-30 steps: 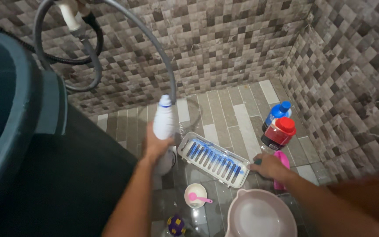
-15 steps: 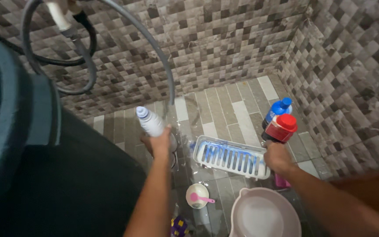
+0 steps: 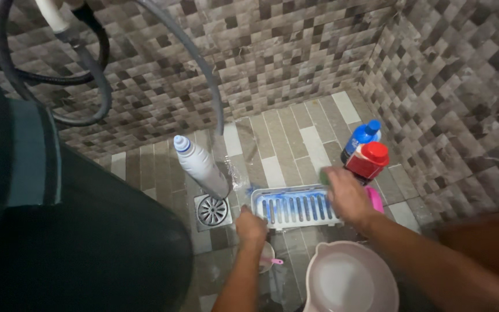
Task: The person scrubs a white plastic dish rack with a pink brush and a green sponge, rinsing it with water from a pink scoop. They apply cleaning liquid from a white bottle and continue scrubbing the rack's slots and surfaces. The person briefly touches the toilet seat before returning to scrub the rack.
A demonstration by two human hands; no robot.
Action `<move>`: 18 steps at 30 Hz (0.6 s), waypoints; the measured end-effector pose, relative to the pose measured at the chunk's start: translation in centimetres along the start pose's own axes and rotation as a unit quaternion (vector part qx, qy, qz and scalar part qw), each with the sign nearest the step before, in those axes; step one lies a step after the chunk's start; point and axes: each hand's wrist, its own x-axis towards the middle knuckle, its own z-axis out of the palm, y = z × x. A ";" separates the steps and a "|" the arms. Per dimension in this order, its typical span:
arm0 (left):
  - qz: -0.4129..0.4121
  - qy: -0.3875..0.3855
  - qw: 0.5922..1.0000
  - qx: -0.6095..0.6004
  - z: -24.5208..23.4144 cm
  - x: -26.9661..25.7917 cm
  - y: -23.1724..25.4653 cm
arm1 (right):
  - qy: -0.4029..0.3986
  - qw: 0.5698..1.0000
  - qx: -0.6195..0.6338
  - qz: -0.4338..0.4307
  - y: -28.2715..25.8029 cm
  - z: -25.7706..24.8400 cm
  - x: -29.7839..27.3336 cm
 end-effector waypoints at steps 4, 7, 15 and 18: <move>0.041 -0.009 0.989 -0.141 -3.3 -4.4 3.1 | -0.037 0.992 -0.011 -0.117 -0.4 2.2 -1.1; 0.218 -0.058 0.972 0.067 -5.5 -5.4 4.3 | -0.074 0.993 -0.086 0.013 1.7 5.0 -3.0; 0.231 -0.132 0.961 0.074 -5.7 -3.7 3.3 | -0.156 0.972 -0.131 0.114 -1.5 22.1 -2.1; 0.201 -0.122 0.963 0.129 -5.7 -4.1 3.6 | -0.170 0.982 -0.078 -0.024 -2.5 23.1 -1.9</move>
